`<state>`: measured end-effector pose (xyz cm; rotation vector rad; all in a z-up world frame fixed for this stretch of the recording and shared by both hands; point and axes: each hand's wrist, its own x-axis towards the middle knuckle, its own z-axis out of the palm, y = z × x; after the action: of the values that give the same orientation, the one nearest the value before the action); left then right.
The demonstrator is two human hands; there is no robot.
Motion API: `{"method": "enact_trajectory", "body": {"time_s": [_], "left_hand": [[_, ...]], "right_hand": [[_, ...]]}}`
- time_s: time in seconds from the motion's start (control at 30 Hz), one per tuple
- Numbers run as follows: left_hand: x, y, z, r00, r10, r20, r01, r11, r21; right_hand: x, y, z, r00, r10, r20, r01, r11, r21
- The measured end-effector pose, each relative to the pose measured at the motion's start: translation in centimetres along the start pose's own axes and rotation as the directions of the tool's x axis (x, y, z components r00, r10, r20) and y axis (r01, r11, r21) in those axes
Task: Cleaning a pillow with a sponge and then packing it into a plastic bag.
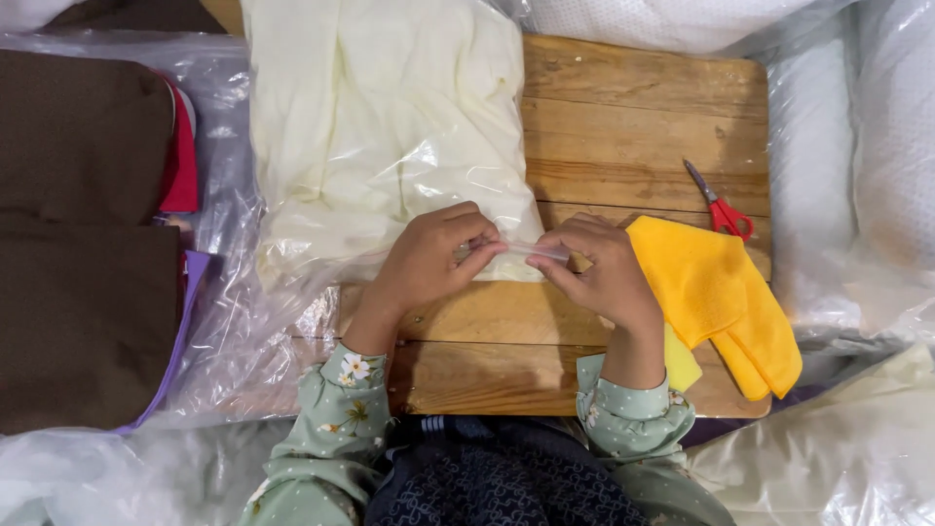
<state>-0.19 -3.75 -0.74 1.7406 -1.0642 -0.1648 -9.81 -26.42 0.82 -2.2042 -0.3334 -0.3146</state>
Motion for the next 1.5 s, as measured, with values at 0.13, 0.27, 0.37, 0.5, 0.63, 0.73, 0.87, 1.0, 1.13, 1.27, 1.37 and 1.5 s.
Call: {"method": "enact_trajectory", "body": {"time_s": [0.13,0.27,0.37,0.5,0.63,0.73,0.87,1.0,1.13,1.27,1.37,1.5], "left_hand": [[0.1,0.5,0.0,1.0,0.029,-0.009,-0.029,0.999,-0.015],[0.4,1.0,0.2,0.998,0.05,-0.027,-0.051,0.998,-0.046],[0.2,0.7,0.5,0.993,0.092,-0.08,-0.095,0.995,-0.034],[0.0,0.5,0.8,0.98,0.147,-0.133,-0.147,0.989,0.016],[-0.1,0.0,1.1,0.975,0.163,-0.153,-0.157,0.986,0.053],[0.0,-0.1,1.0,0.967,0.171,-0.189,-0.165,0.985,0.05],[-0.1,-0.5,1.4,0.96,0.172,-0.222,-0.168,0.985,0.037],[0.5,1.8,0.7,0.949,0.221,-0.223,-0.215,0.975,0.053],[-0.1,0.9,3.0,0.935,0.238,-0.262,-0.209,0.969,0.136],[-0.6,0.5,3.7,0.927,0.254,-0.276,-0.217,0.963,0.158],[-0.4,0.9,3.8,0.921,0.283,-0.267,-0.242,0.954,0.177],[-0.5,1.4,3.3,0.913,0.31,-0.265,-0.236,0.931,0.278]], "right_hand": [[0.3,0.0,0.3,1.0,0.003,-0.022,-0.003,1.0,-0.009],[0.1,0.3,0.5,0.999,-0.03,-0.04,0.028,0.998,-0.052],[0.2,0.0,0.7,0.994,-0.09,-0.063,0.087,0.995,-0.055],[0.2,-0.1,0.9,0.98,-0.161,-0.115,0.154,0.986,-0.069],[0.6,-0.5,0.5,0.976,-0.161,-0.144,0.158,0.987,-0.031],[0.6,-0.7,-0.3,0.989,-0.065,-0.132,0.075,0.995,0.07],[0.5,-0.8,-0.8,0.993,-0.077,-0.094,0.088,0.99,0.113],[0.0,-0.5,-0.4,0.988,-0.117,-0.099,0.124,0.99,0.066],[-0.4,-0.2,-0.3,0.987,-0.136,-0.085,0.141,0.989,0.052],[0.4,-1.4,-0.5,0.99,-0.124,-0.068,0.13,0.988,0.088],[1.0,-2.5,-0.2,0.991,-0.109,-0.075,0.117,0.985,0.124],[0.4,-2.1,0.1,0.988,-0.134,-0.077,0.139,0.988,0.067]]}}
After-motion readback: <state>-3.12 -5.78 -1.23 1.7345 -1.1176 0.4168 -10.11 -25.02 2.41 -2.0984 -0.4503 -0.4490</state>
